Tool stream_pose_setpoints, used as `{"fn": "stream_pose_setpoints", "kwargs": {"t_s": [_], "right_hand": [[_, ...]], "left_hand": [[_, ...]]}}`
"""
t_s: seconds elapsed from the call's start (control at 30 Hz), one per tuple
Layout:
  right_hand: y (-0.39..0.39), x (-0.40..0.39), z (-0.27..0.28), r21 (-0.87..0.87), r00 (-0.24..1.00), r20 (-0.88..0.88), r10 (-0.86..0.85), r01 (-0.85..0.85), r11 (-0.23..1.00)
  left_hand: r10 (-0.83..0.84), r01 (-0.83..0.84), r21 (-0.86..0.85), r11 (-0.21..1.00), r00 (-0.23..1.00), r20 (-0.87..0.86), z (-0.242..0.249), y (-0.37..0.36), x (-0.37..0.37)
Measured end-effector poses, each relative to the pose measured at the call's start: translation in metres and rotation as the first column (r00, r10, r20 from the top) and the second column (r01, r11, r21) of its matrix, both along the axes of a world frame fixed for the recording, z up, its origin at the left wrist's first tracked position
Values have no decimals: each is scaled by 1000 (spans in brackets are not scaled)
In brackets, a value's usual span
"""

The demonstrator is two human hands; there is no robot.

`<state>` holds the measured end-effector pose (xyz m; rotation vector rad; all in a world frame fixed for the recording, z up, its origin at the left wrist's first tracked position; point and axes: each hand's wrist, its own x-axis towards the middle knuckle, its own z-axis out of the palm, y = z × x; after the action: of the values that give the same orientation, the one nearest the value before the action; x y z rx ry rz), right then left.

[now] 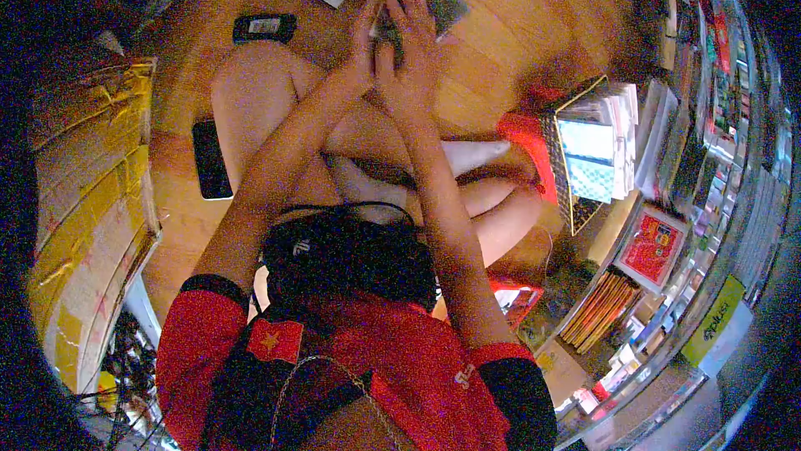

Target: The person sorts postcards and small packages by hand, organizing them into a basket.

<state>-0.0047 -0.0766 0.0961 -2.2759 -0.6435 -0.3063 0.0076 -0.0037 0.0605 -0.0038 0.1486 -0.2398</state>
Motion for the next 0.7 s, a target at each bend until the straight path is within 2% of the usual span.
{"fn": "stream_pose_setpoints", "kwargs": {"t_s": [0.07, 0.17, 0.27, 0.3, 0.4, 0.47, 0.5, 0.53, 0.57, 0.6, 0.7], "right_hand": [[5, 9, 7, -57, 1000, 26, 13, -11, 998], [7, 26, 6, -92, 993, 111, 32, -22, 995], [2, 52, -6, -45, 992, 118, 36, -31, 999], [0, 56, -9, -17, 994, 105, 35, -33, 999], [-2, 50, -19, 188, 978, -146, -152, 178, 966], [-2, 33, -27, 222, 966, -200, -164, 208, 953], [-1, 22, -30, 240, 959, -227, -168, 223, 945], [1, 10, -31, 157, 990, -81, -112, 124, 980], [3, 7, -28, 133, 997, -46, -66, 72, 989], [5, 3, -22, 106, 1000, -16, -21, 23, 994], [0, 24, -21, 83, 998, 13, 61, -62, 995]], "left_hand": [[70, -70, 232, 970, 998, 9, 16, 9, -4], [158, -143, 252, 957, 987, -39, 13, 5, 3], [31, -19, 126, 992, 995, -98, -2, 0, 6], [55, -41, 150, 988, 995, -89, -4, -2, 6], [148, -135, 214, 967, 988, -46, -9, -2, 13], [236, -227, 243, 943, 972, -6, -13, 5, 19], [232, -211, 359, 909, 973, -17, -15, 7, 20], [232, -191, 467, 863, 972, -30, -17, 9, 21], [234, -167, 568, 806, 971, -46, -19, 9, 21], [336, -247, 745, 619, 941, 33, -17, 6, 22], [166, -76, 495, 866, 976, -139, -2, -1, 8]]}}
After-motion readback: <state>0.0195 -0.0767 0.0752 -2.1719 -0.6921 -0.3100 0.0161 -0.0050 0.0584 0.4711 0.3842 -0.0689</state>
